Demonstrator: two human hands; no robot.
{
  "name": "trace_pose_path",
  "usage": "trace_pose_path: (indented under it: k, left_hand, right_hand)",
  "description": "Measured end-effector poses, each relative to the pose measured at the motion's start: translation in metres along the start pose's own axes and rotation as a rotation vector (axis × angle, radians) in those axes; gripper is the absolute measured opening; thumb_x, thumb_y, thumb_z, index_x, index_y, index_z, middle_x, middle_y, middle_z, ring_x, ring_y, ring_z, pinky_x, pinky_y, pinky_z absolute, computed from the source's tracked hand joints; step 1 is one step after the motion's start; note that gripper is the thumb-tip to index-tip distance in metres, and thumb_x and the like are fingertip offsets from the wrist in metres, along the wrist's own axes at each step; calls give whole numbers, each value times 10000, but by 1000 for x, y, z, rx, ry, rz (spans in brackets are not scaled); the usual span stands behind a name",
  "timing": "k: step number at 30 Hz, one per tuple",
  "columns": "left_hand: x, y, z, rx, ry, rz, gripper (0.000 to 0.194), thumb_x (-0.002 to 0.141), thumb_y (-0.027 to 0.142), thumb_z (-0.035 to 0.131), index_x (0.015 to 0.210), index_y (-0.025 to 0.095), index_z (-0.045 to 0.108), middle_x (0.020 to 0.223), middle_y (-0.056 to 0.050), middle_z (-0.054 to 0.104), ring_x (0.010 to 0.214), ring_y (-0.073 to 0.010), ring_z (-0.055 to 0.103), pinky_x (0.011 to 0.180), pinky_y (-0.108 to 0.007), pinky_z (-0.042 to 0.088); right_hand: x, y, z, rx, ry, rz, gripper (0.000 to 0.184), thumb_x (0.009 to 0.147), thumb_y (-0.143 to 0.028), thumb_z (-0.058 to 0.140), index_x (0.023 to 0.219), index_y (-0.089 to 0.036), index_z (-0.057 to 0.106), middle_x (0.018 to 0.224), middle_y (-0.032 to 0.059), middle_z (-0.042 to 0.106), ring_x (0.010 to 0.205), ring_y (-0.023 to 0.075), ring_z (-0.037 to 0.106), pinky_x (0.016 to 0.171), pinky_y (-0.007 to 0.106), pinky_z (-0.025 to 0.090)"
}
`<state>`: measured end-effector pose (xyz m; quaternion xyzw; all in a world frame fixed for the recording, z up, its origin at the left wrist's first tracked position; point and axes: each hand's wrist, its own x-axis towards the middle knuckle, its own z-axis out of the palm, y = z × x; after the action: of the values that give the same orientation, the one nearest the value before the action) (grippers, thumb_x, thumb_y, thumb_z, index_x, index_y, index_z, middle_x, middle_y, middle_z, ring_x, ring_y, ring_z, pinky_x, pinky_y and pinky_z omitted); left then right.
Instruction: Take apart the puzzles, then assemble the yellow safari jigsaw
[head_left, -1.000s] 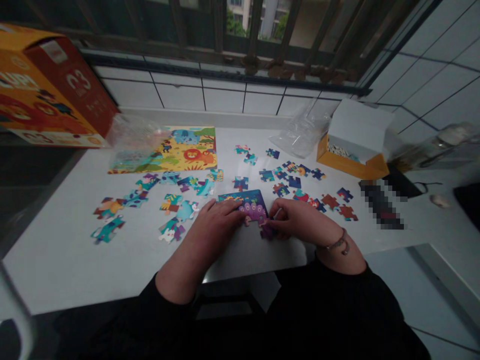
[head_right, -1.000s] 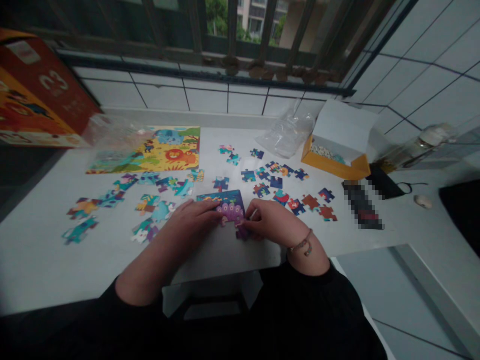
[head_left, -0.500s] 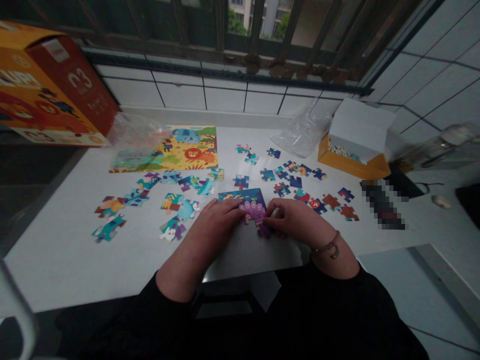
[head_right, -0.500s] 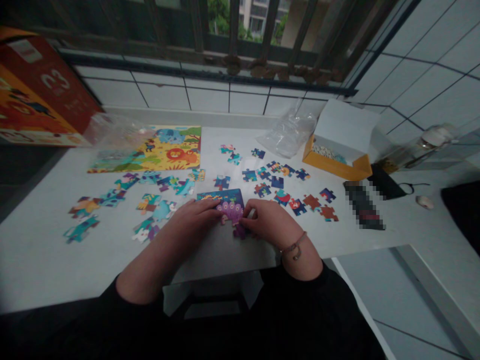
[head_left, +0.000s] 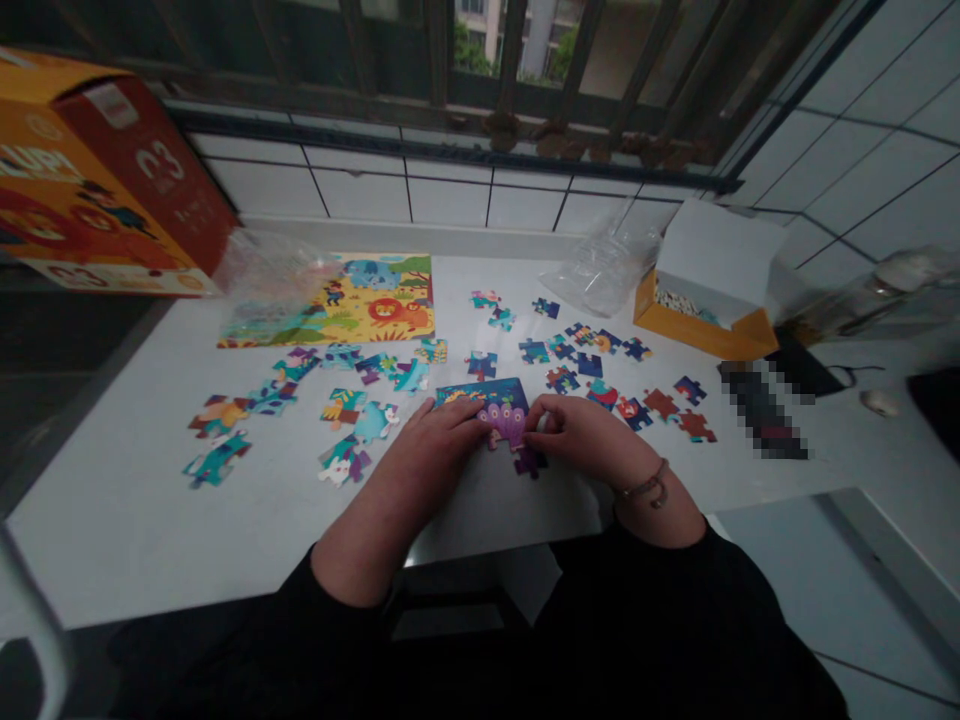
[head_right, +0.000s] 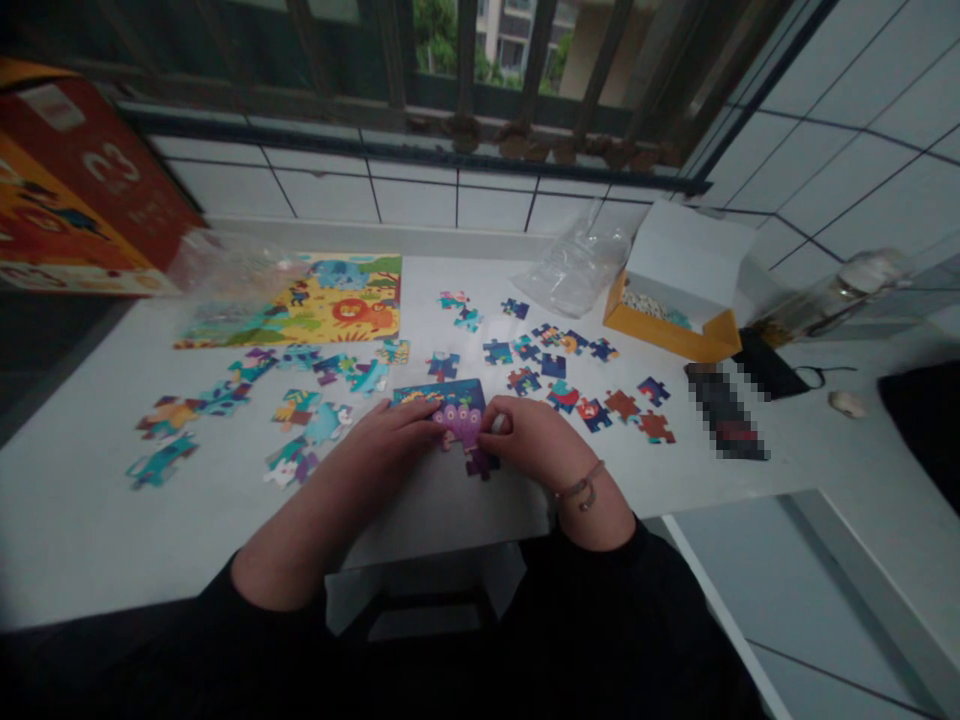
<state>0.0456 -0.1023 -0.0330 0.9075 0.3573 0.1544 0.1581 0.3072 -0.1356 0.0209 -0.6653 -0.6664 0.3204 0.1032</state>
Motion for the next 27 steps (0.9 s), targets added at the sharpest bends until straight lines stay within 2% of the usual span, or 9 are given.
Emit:
trace_pose_path:
  k: [5, 9, 11, 13, 16, 19, 23, 27]
  left_hand:
    - [0, -1, 1, -12, 24, 23, 352, 1106, 101, 612, 1353, 302, 761, 1649, -87, 656, 1470, -297, 651, 1240, -612, 485]
    - [-1, 0, 2, 16, 23, 14, 358, 1090, 96, 633, 1359, 299, 756, 1633, -90, 667, 1470, -308, 648, 1273, -650, 446]
    - [-1, 1, 3, 17, 16, 12, 358, 1086, 98, 636, 1358, 297, 754, 1618, -93, 677, 1474, -322, 646, 1281, -682, 430]
    - [-1, 2, 3, 4, 19, 11, 359, 1086, 104, 633, 1364, 298, 749, 1611, -98, 680, 1474, -324, 648, 1290, -697, 419]
    - [-1, 3, 2, -9, 21, 16, 382, 1082, 80, 609, 1375, 287, 738, 1635, -115, 660, 1495, -325, 639, 1300, -695, 413]
    - [0, 5, -2, -15, 4, 19, 372, 1095, 82, 583, 1376, 274, 732, 1661, -120, 639, 1520, -330, 625, 1308, -699, 405]
    - [-2, 6, -7, -48, -37, 18, 424, 1117, 67, 522, 1452, 269, 686, 1661, -113, 643, 1554, -314, 602, 1339, -706, 369]
    - [-6, 4, -3, -56, 9, 15, 419, 1130, 87, 519, 1495, 253, 639, 1669, -116, 636, 1592, -304, 563, 1354, -690, 375]
  right_hand:
    - [-1, -5, 1, -23, 29, -3, 59, 956, -221, 795, 929, -256, 833, 778, -20, 751, 690, 148, 644, 646, 279, 403]
    - [-6, -11, 2, -103, 48, -16, 48, 957, -246, 801, 924, -261, 832, 804, -3, 778, 711, 167, 671, 651, 292, 407]
    - [-4, -15, -1, -148, 93, -47, 64, 971, -253, 776, 932, -261, 827, 826, 9, 789, 736, 181, 686, 673, 302, 416]
    - [6, -22, -8, -182, 191, -66, 101, 991, -262, 734, 939, -257, 821, 845, 23, 794, 761, 197, 694, 701, 318, 433]
    - [44, -35, -24, -237, 360, -69, 152, 1017, -273, 683, 961, -236, 820, 910, 64, 812, 815, 227, 706, 762, 350, 470]
    - [106, -48, -38, -359, 427, -93, 203, 1046, -231, 642, 1055, -189, 841, 1060, 139, 840, 977, 285, 736, 861, 389, 500]
    - [184, -53, -47, -496, 354, -161, 294, 1054, -158, 649, 1297, -125, 811, 1319, 197, 809, 1170, 299, 724, 989, 390, 501]
    - [223, -45, -54, -531, 228, -173, 271, 1015, -202, 764, 1274, -128, 802, 1260, 167, 822, 1126, 273, 718, 988, 372, 513]
